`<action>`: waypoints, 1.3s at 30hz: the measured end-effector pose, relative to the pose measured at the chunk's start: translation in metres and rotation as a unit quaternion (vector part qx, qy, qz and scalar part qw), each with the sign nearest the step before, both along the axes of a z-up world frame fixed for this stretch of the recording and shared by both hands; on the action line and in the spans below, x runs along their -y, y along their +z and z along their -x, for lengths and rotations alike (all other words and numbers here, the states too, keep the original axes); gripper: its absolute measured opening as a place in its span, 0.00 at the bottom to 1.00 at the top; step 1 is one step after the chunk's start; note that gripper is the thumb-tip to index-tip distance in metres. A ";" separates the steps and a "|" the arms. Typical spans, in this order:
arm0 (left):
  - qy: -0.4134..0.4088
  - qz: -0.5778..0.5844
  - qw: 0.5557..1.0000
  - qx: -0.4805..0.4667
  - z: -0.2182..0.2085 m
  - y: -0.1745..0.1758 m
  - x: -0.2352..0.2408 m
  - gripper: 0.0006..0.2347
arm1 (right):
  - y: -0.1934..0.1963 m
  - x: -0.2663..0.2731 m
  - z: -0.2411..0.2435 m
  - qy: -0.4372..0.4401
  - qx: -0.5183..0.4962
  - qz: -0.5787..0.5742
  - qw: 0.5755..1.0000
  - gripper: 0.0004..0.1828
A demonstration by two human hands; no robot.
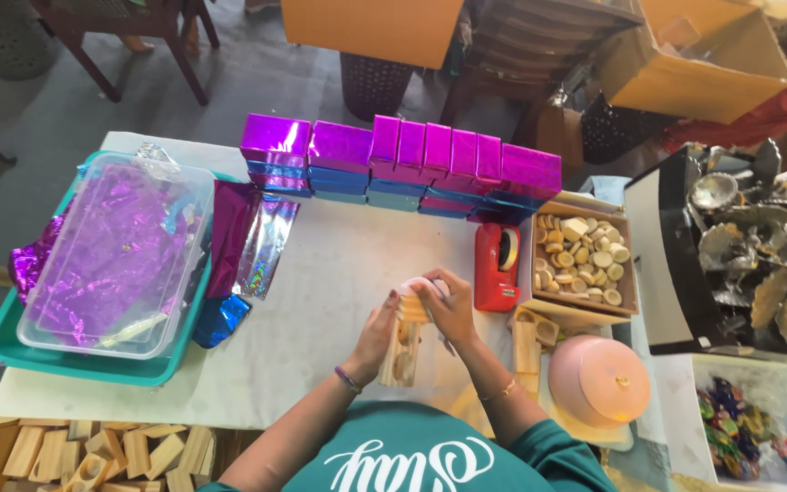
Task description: The person places a foil-wrapped box onto a stack of wrapped boxes, then picks up a wooden block and wipes it thoroughly with a cloth, turning it to clean all sides, before setting it down and reaching toward a box of round wooden pieces.
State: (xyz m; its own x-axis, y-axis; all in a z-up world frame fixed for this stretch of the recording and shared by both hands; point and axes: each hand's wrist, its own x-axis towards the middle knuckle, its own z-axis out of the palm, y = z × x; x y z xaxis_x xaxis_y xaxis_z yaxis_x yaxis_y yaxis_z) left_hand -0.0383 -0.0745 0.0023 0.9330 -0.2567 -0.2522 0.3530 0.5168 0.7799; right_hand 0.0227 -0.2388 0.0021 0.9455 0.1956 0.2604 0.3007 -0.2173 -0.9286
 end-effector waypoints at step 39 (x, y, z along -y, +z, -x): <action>0.068 0.063 0.992 -0.081 0.002 -0.023 -0.053 0.17 | 0.077 -0.084 0.059 -0.041 0.108 0.267 0.957 0.24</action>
